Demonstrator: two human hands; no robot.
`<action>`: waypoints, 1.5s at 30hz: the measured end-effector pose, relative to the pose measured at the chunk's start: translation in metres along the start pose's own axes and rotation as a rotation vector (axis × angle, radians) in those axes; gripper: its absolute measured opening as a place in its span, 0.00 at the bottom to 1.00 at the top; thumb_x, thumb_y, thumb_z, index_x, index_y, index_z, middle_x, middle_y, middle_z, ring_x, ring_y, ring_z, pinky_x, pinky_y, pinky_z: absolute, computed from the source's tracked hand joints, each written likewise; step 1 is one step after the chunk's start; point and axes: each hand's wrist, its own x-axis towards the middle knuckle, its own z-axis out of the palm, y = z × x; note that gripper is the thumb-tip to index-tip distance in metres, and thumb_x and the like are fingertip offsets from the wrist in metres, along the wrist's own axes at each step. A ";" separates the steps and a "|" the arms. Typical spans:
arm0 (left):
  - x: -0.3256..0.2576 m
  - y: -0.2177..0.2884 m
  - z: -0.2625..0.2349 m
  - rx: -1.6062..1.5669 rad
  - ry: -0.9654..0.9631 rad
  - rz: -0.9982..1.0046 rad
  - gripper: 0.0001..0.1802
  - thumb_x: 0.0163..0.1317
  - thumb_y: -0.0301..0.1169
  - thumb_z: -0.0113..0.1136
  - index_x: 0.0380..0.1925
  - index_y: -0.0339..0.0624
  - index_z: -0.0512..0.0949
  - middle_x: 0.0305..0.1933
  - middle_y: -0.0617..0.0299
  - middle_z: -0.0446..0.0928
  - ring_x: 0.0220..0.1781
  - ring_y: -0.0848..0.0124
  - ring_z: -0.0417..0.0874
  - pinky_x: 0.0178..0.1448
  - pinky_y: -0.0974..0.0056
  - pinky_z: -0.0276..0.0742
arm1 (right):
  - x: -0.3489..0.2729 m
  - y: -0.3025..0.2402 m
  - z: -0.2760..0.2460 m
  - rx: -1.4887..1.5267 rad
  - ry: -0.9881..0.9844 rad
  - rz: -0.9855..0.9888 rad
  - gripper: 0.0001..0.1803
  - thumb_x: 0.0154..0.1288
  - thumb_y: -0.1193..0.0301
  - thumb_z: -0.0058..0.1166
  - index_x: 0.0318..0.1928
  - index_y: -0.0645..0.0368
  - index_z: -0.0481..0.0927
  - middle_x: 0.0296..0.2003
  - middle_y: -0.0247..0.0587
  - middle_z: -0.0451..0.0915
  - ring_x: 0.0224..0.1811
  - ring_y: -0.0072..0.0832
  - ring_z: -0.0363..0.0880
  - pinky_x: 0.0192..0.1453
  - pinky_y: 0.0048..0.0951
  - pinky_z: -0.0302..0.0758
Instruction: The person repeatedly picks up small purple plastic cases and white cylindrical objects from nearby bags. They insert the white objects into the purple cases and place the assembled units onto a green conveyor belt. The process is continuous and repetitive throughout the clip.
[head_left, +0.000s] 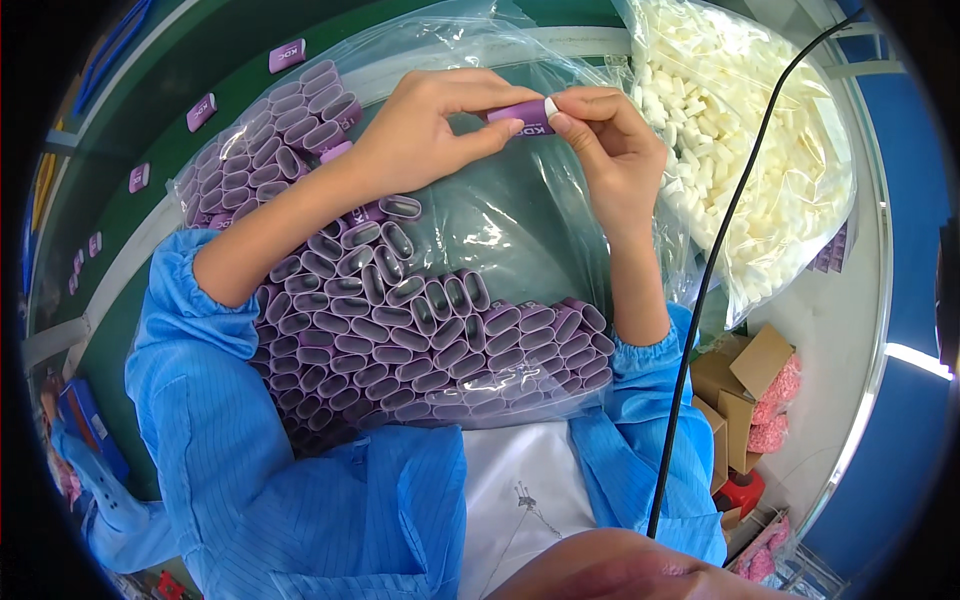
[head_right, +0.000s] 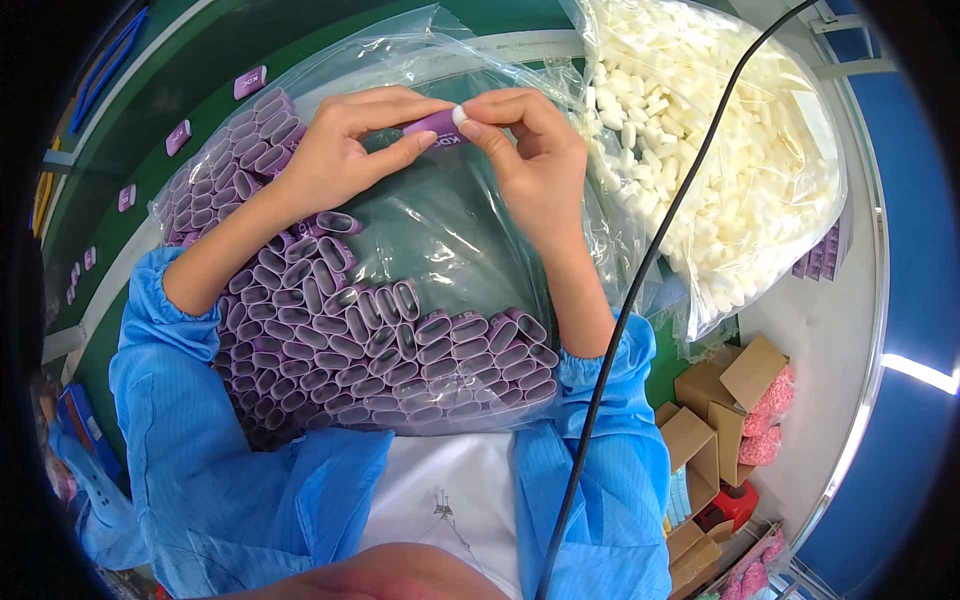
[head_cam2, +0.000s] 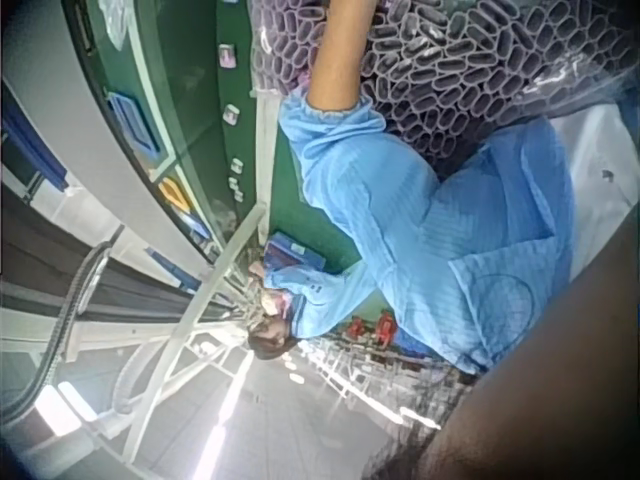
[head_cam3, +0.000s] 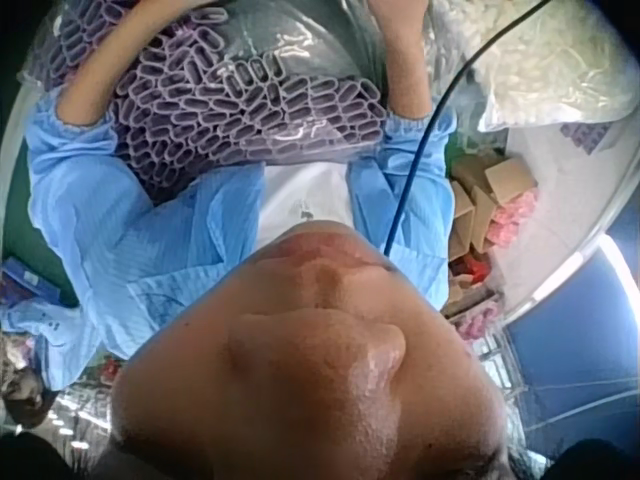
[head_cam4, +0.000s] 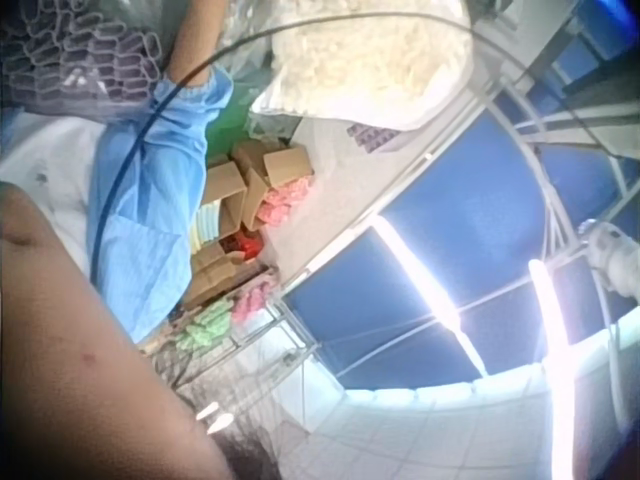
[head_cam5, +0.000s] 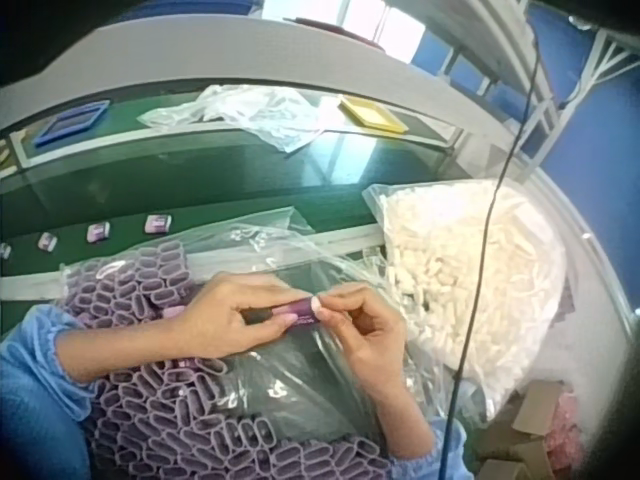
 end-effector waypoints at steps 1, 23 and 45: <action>0.000 0.002 0.000 0.019 0.011 0.038 0.16 0.58 0.26 0.60 0.47 0.37 0.79 0.40 0.55 0.80 0.41 0.68 0.81 0.47 0.67 0.74 | 0.001 -0.002 -0.001 0.061 -0.001 0.043 0.04 0.56 0.84 0.59 0.34 0.68 0.80 0.40 0.42 0.78 0.40 0.24 0.77 0.46 0.23 0.76; 0.010 0.001 -0.008 -0.592 0.086 -0.230 0.16 0.66 0.29 0.55 0.52 0.34 0.75 0.47 0.58 0.79 0.50 0.73 0.78 0.55 0.68 0.75 | 0.003 0.010 -0.002 -0.209 -0.051 -0.423 0.11 0.47 0.81 0.66 0.32 0.64 0.78 0.42 0.44 0.76 0.35 0.27 0.76 0.42 0.25 0.74; -0.039 -0.111 -0.169 0.913 0.061 -0.963 0.11 0.49 0.33 0.59 0.24 0.35 0.79 0.23 0.50 0.80 0.23 0.57 0.83 0.30 0.57 0.80 | 0.003 0.012 -0.015 -0.430 0.072 -0.111 0.07 0.60 0.73 0.60 0.31 0.64 0.78 0.27 0.35 0.78 0.26 0.18 0.73 0.33 0.19 0.71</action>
